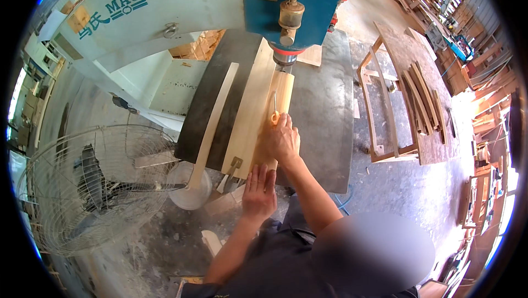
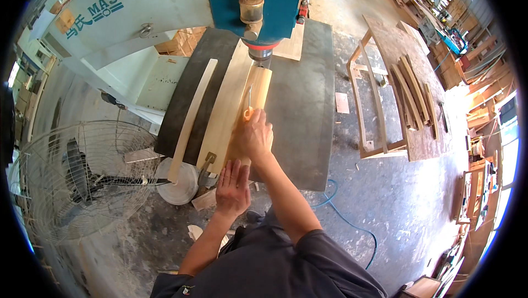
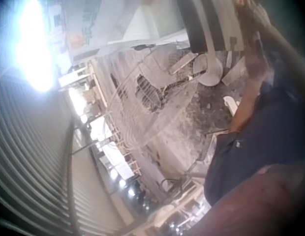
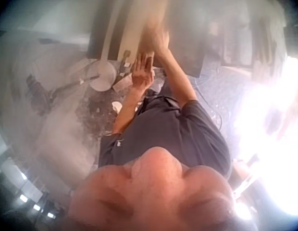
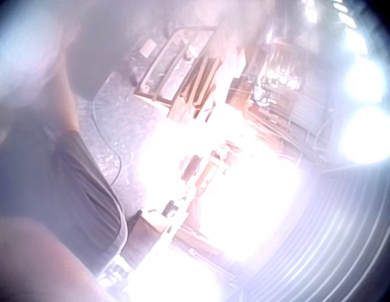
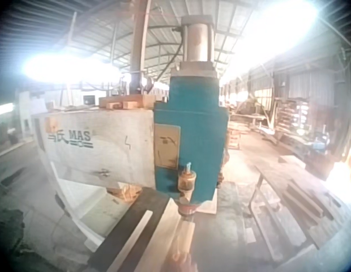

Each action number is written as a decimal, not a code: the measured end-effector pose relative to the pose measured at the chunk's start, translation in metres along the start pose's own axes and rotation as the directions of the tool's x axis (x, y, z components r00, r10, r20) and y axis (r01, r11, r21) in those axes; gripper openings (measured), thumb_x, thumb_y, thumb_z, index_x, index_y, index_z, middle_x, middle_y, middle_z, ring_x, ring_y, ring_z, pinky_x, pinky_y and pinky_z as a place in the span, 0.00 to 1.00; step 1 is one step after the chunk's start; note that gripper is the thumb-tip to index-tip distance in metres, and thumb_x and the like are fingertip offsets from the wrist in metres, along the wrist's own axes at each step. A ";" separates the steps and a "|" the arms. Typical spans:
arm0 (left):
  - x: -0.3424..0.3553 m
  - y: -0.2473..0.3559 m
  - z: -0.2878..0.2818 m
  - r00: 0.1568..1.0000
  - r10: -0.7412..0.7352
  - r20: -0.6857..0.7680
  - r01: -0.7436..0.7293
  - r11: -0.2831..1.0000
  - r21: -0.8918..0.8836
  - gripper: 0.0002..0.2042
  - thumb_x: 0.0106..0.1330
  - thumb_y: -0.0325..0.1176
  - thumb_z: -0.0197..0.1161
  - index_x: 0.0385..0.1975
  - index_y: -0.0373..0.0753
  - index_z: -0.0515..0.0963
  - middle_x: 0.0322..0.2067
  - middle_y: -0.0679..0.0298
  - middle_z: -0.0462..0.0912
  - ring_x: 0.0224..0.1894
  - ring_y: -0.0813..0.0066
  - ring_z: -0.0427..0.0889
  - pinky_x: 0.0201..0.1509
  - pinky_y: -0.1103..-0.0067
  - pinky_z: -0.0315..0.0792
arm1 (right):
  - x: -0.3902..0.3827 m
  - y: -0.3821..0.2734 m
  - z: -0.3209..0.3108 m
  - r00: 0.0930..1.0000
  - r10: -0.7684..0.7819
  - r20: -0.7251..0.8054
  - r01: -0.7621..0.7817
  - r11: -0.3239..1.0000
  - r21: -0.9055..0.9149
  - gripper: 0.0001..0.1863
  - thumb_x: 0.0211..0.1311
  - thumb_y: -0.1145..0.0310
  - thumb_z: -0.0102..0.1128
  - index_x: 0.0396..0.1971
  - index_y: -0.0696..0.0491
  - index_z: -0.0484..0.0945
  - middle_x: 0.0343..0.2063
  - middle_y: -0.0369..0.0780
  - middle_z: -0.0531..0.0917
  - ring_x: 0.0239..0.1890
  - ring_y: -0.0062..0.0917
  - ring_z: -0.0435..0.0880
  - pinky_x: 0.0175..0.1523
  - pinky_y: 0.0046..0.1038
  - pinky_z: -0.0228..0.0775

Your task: The person operates a vertical spindle router to shape the edges of wooden planks. They feed the wood through the machine, flip it to process the opposite side, and use a small orange push stick to guide the material safely past the cutter. The person repeats this process for multiple pieces of wood in a workshop environment.

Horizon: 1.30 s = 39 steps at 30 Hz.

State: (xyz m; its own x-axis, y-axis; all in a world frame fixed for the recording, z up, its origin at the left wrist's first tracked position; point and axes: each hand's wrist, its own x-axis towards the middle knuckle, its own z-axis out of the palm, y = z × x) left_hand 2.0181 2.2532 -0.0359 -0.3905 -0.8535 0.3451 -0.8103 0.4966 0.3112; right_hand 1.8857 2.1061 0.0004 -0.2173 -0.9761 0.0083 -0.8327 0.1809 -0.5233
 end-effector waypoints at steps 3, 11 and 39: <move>-0.001 -0.002 0.002 1.000 0.005 -0.003 -0.005 1.000 -0.005 0.28 0.68 0.37 0.54 0.69 0.38 0.71 0.71 0.44 0.69 0.74 0.39 0.67 0.79 0.53 0.59 | 0.003 0.004 0.004 0.999 -0.040 -0.014 0.040 0.999 -0.012 0.28 0.66 0.69 0.59 0.62 0.64 0.65 0.65 0.57 0.73 0.48 0.57 0.84 0.54 0.49 0.79; 0.005 -0.002 0.004 1.000 0.007 -0.005 -0.007 1.000 0.022 0.28 0.68 0.36 0.55 0.69 0.38 0.71 0.72 0.45 0.68 0.74 0.40 0.67 0.79 0.53 0.60 | 0.008 0.001 0.000 0.998 -0.056 -0.019 0.057 0.998 0.026 0.24 0.66 0.71 0.58 0.58 0.65 0.67 0.65 0.60 0.73 0.49 0.58 0.84 0.54 0.50 0.79; 0.015 -0.004 0.011 1.000 0.015 0.002 -0.015 0.999 0.033 0.27 0.72 0.37 0.52 0.70 0.38 0.71 0.71 0.43 0.69 0.74 0.38 0.67 0.79 0.52 0.59 | 0.021 0.003 0.002 0.996 -0.057 -0.071 0.061 0.996 0.058 0.24 0.64 0.72 0.58 0.56 0.68 0.68 0.61 0.60 0.76 0.48 0.55 0.84 0.52 0.48 0.80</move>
State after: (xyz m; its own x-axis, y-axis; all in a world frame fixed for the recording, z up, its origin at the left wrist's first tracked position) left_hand 2.0105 2.2364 -0.0414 -0.4031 -0.8465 0.3478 -0.8185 0.5035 0.2766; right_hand 1.8794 2.0855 -0.0025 -0.2048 -0.9739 0.0983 -0.8137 0.1136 -0.5701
